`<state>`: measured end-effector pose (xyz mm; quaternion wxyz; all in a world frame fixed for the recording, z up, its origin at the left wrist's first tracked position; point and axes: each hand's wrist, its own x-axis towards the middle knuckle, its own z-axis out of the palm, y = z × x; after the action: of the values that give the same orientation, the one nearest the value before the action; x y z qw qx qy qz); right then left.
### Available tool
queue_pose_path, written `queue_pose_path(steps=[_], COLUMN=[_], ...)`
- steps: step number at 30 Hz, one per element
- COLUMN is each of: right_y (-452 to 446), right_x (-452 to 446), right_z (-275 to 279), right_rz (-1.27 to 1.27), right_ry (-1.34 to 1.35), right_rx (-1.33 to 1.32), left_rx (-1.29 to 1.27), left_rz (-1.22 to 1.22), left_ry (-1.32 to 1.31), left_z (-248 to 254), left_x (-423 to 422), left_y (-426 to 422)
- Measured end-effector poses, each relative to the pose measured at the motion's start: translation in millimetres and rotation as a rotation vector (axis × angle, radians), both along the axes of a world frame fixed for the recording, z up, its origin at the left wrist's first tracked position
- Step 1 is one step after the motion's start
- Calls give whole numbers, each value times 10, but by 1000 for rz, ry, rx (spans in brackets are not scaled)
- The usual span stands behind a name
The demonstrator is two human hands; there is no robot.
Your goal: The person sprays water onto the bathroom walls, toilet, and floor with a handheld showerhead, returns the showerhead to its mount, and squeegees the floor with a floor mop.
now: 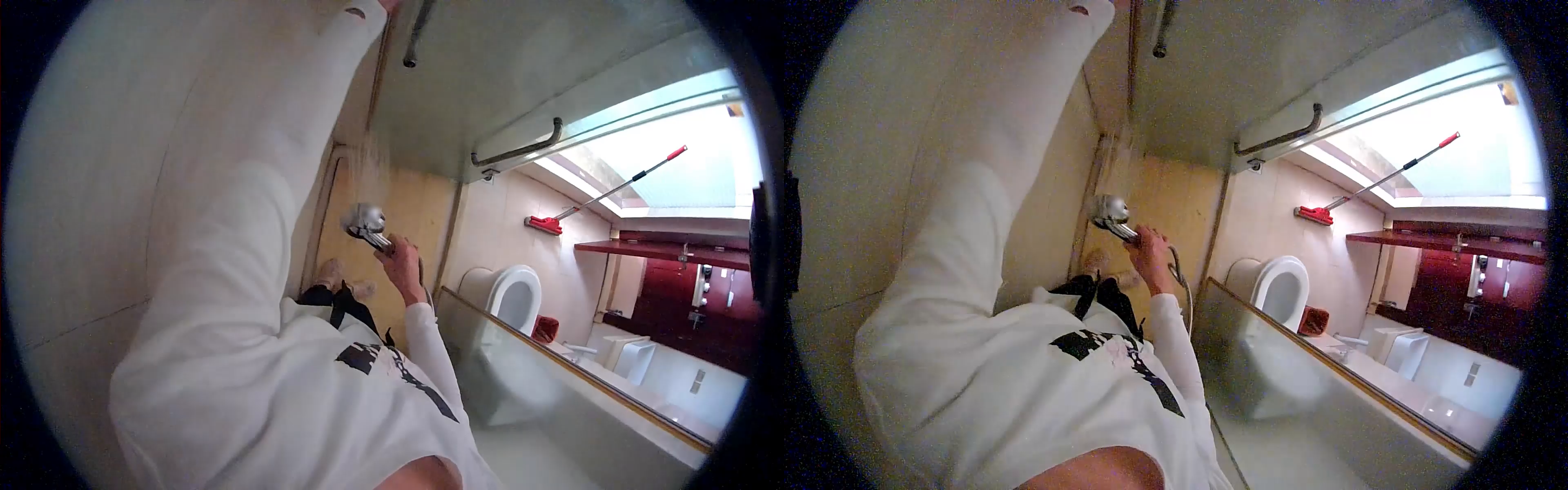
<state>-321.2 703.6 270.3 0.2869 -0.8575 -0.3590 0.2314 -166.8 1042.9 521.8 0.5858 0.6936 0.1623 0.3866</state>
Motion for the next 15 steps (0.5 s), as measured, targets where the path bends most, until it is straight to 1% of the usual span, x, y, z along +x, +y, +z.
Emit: queue_pose_path(steps=[1,2,3,5,7,9,11,12,14,15], right_y=[129,194,243,350,436,525,623,670,773,791], right_x=[-55,-103,-137,-150,-189,-202,-222,-254,-326,-358], right_z=[176,174,164,198,156,173,212,264,388,360], right_rz=[-8,-13,-3,71,85,93,95,104,38,17], right_ry=[-53,-113,-112,-22,-16,-9,89,82,191,216], right_rx=[82,157,145,31,8,-11,-108,-109,-111,-107], left_rx=[101,152,140,45,-80,154,176,199,214,229], left_rz=[75,58,67,-10,-32,235,283,324,341,348], left_ry=[6,-46,-44,-82,13,-181,-177,-166,-135,-99], left_z=[226,225,189,227,100,-73,-202,-246,-291,-298], left_x=[-29,-92,-184,-397,-473,-427,-499,-553,-676,-743], left_y=[7,-36,-98,-326,-449,-634,-842,-956,-1190,-1309])
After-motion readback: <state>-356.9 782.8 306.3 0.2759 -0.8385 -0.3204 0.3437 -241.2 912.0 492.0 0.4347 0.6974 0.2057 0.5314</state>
